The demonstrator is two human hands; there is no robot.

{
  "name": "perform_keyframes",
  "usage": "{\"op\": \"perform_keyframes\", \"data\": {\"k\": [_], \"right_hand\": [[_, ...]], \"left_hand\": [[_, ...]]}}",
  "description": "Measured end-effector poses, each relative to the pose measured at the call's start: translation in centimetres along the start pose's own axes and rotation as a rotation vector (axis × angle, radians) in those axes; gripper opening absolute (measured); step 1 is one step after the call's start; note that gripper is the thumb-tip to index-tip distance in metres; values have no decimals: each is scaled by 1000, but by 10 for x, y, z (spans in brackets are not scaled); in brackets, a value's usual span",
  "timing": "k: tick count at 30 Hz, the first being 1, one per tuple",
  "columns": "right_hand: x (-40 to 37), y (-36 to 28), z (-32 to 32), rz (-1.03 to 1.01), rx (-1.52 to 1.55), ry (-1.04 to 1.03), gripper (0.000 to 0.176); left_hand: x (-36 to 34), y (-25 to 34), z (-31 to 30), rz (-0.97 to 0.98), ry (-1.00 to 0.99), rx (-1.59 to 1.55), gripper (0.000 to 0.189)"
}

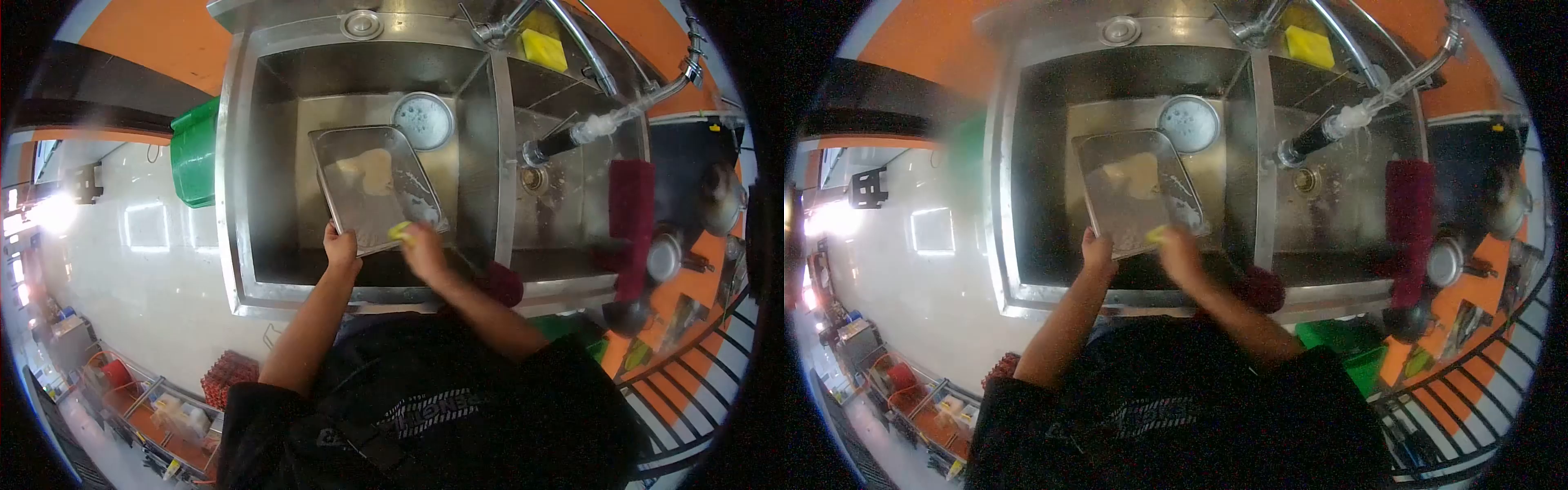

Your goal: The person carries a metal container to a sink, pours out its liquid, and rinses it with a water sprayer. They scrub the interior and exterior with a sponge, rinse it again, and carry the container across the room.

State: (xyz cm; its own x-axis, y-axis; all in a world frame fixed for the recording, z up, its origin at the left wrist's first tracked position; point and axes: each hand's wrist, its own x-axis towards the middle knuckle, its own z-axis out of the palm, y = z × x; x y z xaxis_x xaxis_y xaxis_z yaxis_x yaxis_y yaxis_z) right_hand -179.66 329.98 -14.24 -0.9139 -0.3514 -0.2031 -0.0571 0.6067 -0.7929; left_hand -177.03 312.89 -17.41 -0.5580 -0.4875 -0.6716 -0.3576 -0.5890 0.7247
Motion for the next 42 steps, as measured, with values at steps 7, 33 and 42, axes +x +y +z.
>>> {"op": "perform_keyframes", "data": {"k": [7, 33, 42], "right_hand": [[-7, 0, -17, 69, 46, 34, 24], [73, -13, 112, -295, 241, -592, 26], [165, -22, 79, -244, -200, -400, 29]], "left_hand": [[-2, -14, -13, -104, 35, -49, 29], [-21, 84, -22, 145, -351, 500, 55], [-105, 141, -51, 339, -329, 550, 56]]}}
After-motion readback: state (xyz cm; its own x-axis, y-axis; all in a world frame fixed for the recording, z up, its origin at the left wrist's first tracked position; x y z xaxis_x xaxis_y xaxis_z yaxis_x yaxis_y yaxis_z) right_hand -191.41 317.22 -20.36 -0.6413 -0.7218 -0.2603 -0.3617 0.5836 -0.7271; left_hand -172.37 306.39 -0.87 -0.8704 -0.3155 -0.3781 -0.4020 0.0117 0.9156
